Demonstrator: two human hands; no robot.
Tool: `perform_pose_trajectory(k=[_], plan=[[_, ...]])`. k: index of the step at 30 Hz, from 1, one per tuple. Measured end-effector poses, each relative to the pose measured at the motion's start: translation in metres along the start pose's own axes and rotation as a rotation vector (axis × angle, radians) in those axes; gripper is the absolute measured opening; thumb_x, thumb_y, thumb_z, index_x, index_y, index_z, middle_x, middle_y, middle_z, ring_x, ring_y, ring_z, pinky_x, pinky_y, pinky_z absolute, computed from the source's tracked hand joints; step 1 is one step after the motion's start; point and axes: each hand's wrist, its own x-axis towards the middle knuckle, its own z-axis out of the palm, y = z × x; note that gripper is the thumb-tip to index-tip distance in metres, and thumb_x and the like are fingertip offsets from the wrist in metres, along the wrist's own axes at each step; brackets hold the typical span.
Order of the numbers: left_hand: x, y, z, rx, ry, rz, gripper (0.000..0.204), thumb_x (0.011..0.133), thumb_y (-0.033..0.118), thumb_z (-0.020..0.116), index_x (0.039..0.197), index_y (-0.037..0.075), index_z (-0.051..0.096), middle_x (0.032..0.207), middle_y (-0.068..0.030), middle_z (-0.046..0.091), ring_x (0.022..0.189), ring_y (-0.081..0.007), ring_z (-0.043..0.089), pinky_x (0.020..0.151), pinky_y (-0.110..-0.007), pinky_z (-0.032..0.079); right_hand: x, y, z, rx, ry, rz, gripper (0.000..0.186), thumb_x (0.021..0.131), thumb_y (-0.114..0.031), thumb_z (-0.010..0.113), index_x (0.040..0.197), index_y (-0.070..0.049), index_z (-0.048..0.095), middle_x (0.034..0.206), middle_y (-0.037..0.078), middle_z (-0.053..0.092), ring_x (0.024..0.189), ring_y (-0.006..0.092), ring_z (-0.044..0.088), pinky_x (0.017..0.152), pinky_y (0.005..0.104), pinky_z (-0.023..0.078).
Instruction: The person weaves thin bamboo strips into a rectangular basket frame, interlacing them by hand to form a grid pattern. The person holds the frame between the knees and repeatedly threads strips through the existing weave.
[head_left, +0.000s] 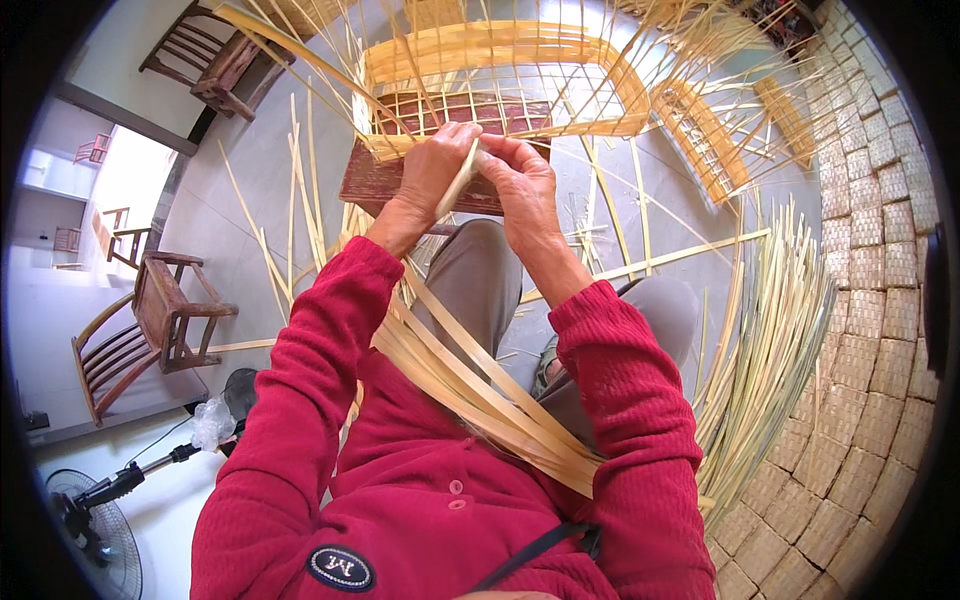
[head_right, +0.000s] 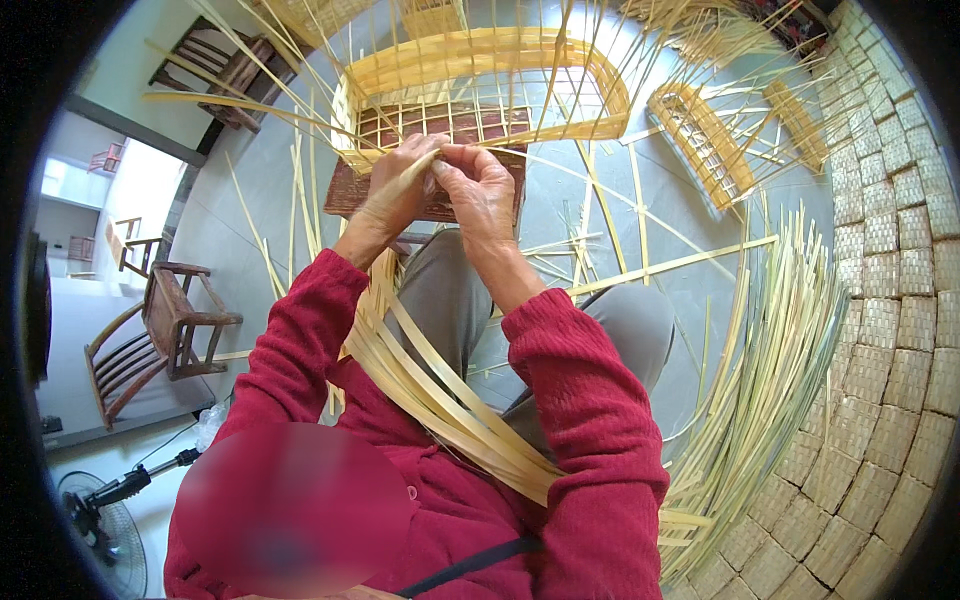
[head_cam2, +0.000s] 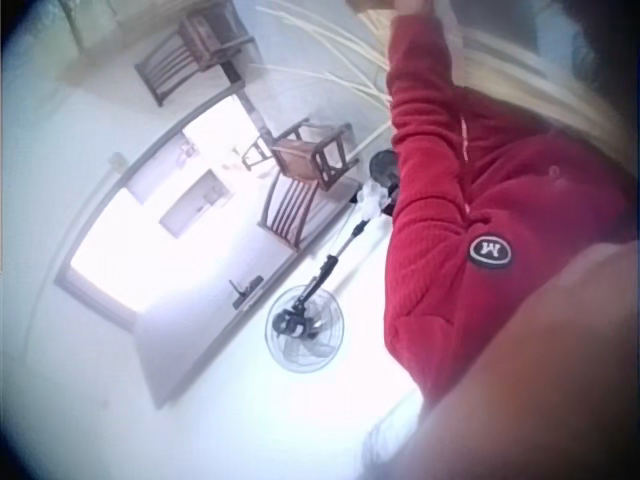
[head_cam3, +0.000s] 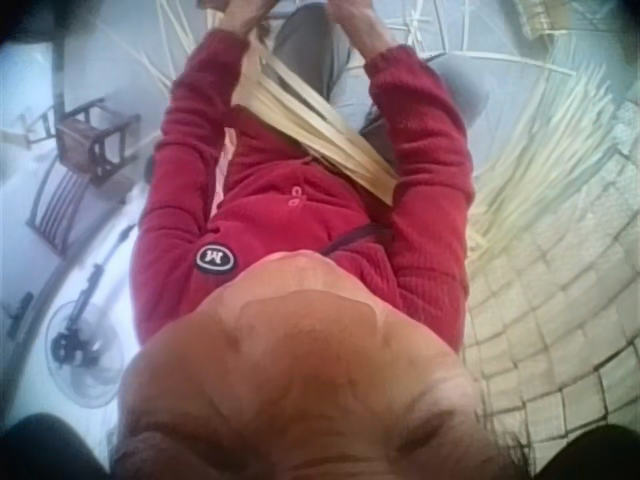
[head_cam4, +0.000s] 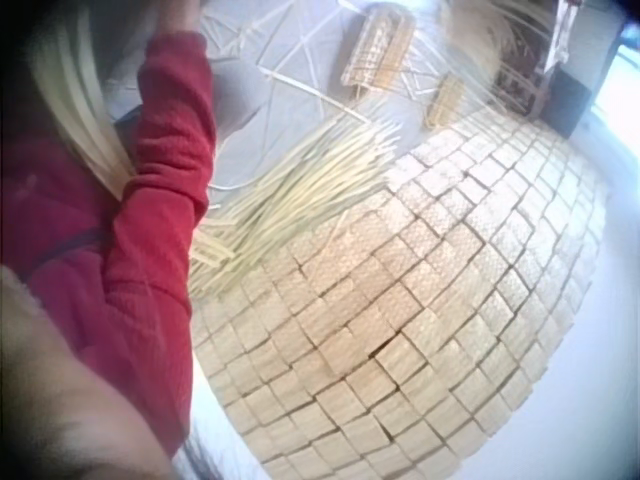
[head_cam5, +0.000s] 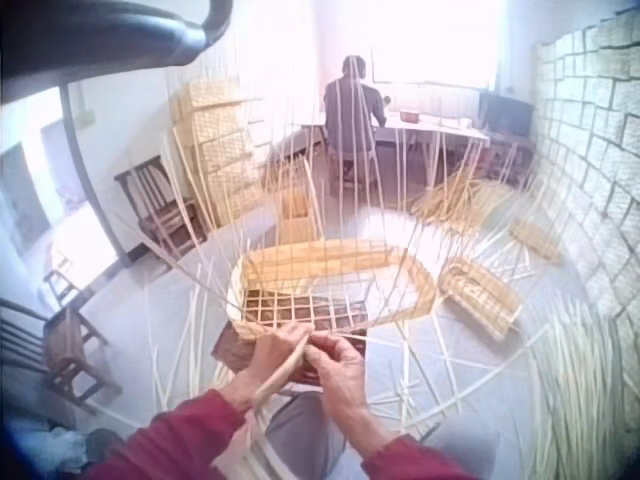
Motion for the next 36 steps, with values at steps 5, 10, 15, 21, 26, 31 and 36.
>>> perform_pose_trajectory(k=[5,10,15,21,26,31,36], plan=[[-0.017,-0.011,-0.052,0.067,-0.159,-0.065,0.022,0.090,0.013,0.068,0.112,0.011,0.069,0.099,-0.0154,0.073,0.088,-0.0348,0.071,0.073,-0.043,0.057,-0.009,-0.005,-0.034,0.216,0.141,0.300,0.029,0.102,-0.025,0.064,0.113,0.000,0.057,0.094,0.010,0.066,0.078,0.0171,0.068,0.061,0.0272,0.059],[-0.062,-0.028,-0.092,-0.025,-0.166,-0.066,0.021,0.092,0.012,0.069,0.113,0.008,0.068,0.108,-0.0140,0.073,0.091,-0.0344,0.072,0.077,-0.041,0.058,-0.031,0.003,-0.040,0.328,0.161,0.301,0.014,0.100,-0.016,0.067,0.104,-0.007,0.057,0.095,0.011,0.067,0.079,0.0196,0.070,0.066,0.0312,0.061],[-0.109,-0.006,-0.099,-0.238,0.214,-0.156,0.023,0.088,0.006,0.074,0.111,0.006,0.068,0.106,-0.0131,0.071,0.088,-0.0288,0.073,0.074,-0.037,0.060,-0.035,0.020,-0.039,0.402,0.134,0.243,0.015,0.098,-0.007,0.067,0.106,-0.009,0.055,0.099,0.012,0.069,0.087,0.0232,0.071,0.077,0.0361,0.063],[-0.069,0.010,-0.050,-0.084,0.152,0.123,0.020,0.089,0.005,0.071,0.108,0.006,0.068,0.102,-0.0087,0.068,0.086,-0.0270,0.072,0.070,-0.035,0.060,-0.041,0.020,-0.049,0.583,0.090,0.261,0.027,0.092,0.008,0.053,0.116,-0.006,0.051,0.117,0.019,0.064,0.106,0.0318,0.067,0.099,0.0459,0.056],[-0.056,-0.001,-0.038,-0.307,0.158,0.026,0.013,0.085,0.010,0.076,0.097,0.006,0.070,0.088,-0.0083,0.062,0.078,-0.0269,0.066,0.068,-0.038,0.054,-0.049,0.017,-0.032,0.477,0.219,0.158,0.027,0.093,0.007,0.052,0.118,-0.004,0.052,0.113,0.017,0.064,0.105,0.0305,0.067,0.097,0.0436,0.057],[-0.036,-0.015,-0.049,-0.544,0.058,0.024,0.010,0.085,0.011,0.076,0.090,0.006,0.070,0.083,-0.0080,0.063,0.079,-0.0271,0.064,0.069,-0.037,0.052,-0.029,0.018,-0.050,0.752,-0.068,0.336,0.009,0.101,-0.015,0.064,0.102,-0.007,0.061,0.105,0.011,0.067,0.099,0.0244,0.069,0.079,0.0350,0.061],[-0.029,-0.030,-0.051,-0.603,-0.006,0.043,0.012,0.086,0.012,0.077,0.091,0.005,0.068,0.082,-0.0074,0.060,0.079,-0.0255,0.061,0.069,-0.037,0.049,-0.017,-0.006,-0.010,0.192,-0.245,0.163,0.040,0.102,-0.011,0.063,0.141,-0.005,0.058,0.132,0.010,0.066,0.108,0.0139,0.066,0.079,0.0239,0.056]])
